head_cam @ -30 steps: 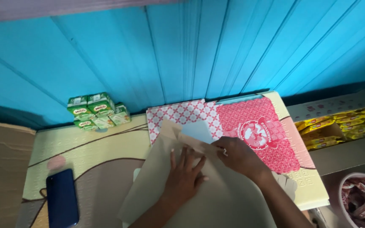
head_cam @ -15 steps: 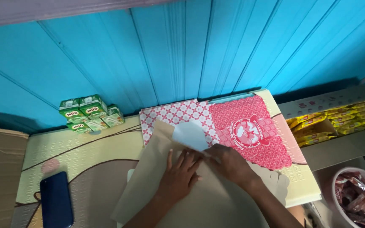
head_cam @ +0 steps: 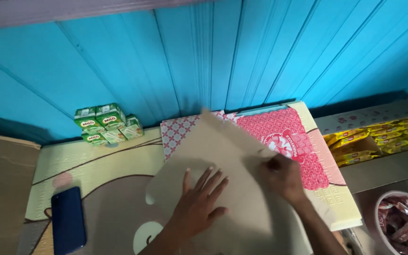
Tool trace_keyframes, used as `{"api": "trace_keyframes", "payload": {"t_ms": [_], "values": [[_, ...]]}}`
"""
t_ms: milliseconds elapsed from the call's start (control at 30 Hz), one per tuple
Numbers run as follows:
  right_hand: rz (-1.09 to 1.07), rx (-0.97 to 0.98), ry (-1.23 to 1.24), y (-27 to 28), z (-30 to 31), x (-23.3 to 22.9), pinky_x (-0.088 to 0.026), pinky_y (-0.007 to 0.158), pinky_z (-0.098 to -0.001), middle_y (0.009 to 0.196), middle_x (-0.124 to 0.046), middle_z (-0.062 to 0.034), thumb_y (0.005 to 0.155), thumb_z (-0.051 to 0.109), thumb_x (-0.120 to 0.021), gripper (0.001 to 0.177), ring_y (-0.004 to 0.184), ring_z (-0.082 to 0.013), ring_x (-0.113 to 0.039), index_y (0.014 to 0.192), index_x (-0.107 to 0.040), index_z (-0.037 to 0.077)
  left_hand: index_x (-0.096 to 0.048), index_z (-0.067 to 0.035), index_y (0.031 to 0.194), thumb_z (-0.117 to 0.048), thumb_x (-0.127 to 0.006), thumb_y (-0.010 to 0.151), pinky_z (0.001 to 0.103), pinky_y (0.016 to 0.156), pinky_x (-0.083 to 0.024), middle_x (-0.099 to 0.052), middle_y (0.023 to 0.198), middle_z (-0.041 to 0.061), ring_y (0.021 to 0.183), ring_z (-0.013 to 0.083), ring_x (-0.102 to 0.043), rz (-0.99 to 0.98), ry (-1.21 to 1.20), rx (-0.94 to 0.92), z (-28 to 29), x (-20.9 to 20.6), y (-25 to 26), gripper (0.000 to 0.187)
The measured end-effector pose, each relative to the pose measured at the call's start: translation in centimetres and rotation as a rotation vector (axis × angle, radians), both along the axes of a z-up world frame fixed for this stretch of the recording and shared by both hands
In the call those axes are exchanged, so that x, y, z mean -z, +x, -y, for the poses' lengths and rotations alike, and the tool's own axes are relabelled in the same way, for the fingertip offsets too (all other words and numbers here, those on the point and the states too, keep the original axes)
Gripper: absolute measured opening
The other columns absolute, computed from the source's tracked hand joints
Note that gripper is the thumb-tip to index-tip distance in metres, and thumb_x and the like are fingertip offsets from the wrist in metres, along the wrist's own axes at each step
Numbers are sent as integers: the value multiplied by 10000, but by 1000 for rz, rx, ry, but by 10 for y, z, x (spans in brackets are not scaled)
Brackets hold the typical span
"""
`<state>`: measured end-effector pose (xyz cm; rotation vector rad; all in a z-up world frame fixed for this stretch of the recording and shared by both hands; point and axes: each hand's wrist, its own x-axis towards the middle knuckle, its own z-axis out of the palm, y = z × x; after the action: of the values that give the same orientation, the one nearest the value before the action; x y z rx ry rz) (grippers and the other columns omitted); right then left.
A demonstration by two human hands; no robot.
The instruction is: The person sits at a low table and wraps small snack pieces one at a time in squares of patterned paper, folding the paper over each piece and pressing the folds closed. The wrapped pieces are set on the table and a cardboard mailer is opened and adjusted during the work.
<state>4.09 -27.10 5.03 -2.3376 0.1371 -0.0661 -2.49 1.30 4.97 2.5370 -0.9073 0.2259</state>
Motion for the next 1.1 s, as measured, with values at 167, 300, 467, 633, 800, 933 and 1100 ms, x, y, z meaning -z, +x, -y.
{"api": "trace_keyframes", "payload": {"t_ms": [167, 300, 467, 633, 800, 933, 1100], "values": [[-9, 241, 249, -9, 37, -18, -502, 537, -330, 842, -753, -177, 850, 105, -741, 293, 615, -216, -615, 1068, -738, -91, -487, -117, 1505, -544, -588, 967, 726, 1104, -123, -407, 1612, 105, 1517, 326, -333, -2, -45, -70, -18, -21, -10, 694], [59, 400, 678, -23, 63, -11, -528, 778, -291, 983, -689, -192, 915, 25, -655, 320, 823, -219, -621, 1182, -665, -150, -555, -81, 1419, -466, -631, 958, 700, 1159, -138, -468, 1550, 122, 1487, 364, -379, 45, -103, -115, -34, -20, -13, 605], [-13, 434, 1091, -48, 105, 58, -510, 816, -336, 948, -628, -195, 978, 13, -589, 144, 858, -257, -605, 1020, -614, -123, -618, -134, 1337, -445, -670, 921, 755, 1117, -102, -486, 1538, 83, 1458, 317, -407, 69, -70, -176, -48, -25, -17, 522], [-191, 422, 1012, -81, 99, 73, -550, 864, -473, 977, -659, -297, 971, -6, -580, 219, 906, -391, -664, 1092, -626, -183, -643, -125, 1270, -438, -685, 909, 722, 1133, -139, -561, 1445, 53, 1389, 292, -490, 42, -72, -147, -43, -25, -23, 480], [-106, 418, 1015, -90, 82, 48, -481, 791, -404, 886, -592, -212, 970, 18, -543, 160, 804, -296, -558, 1027, -617, -112, -632, -86, 1303, -378, -712, 935, 736, 1119, -115, -493, 1469, 173, 1442, 397, -377, -129, -67, 187, -21, 11, -37, 477], [-93, 510, 1205, -112, 111, 132, -525, 869, -459, 1009, -611, -283, 1014, 6, -468, 236, 901, -373, -631, 1169, -530, -160, -623, -93, 1295, -394, -718, 925, 761, 1096, -113, -468, 1478, 189, 1446, 428, -353, -162, -91, 275, -24, 14, -35, 486], [-281, 583, 1278, -141, 42, 115, -505, 895, -502, 1096, -638, -359, 967, -50, -509, 326, 961, -423, -625, 1256, -527, -201, -643, -126, 1292, -554, -690, 876, 644, 1111, -202, -468, 1518, 121, 1481, 369, -337, -18, 30, -68, -47, 6, -21, 599]]}}
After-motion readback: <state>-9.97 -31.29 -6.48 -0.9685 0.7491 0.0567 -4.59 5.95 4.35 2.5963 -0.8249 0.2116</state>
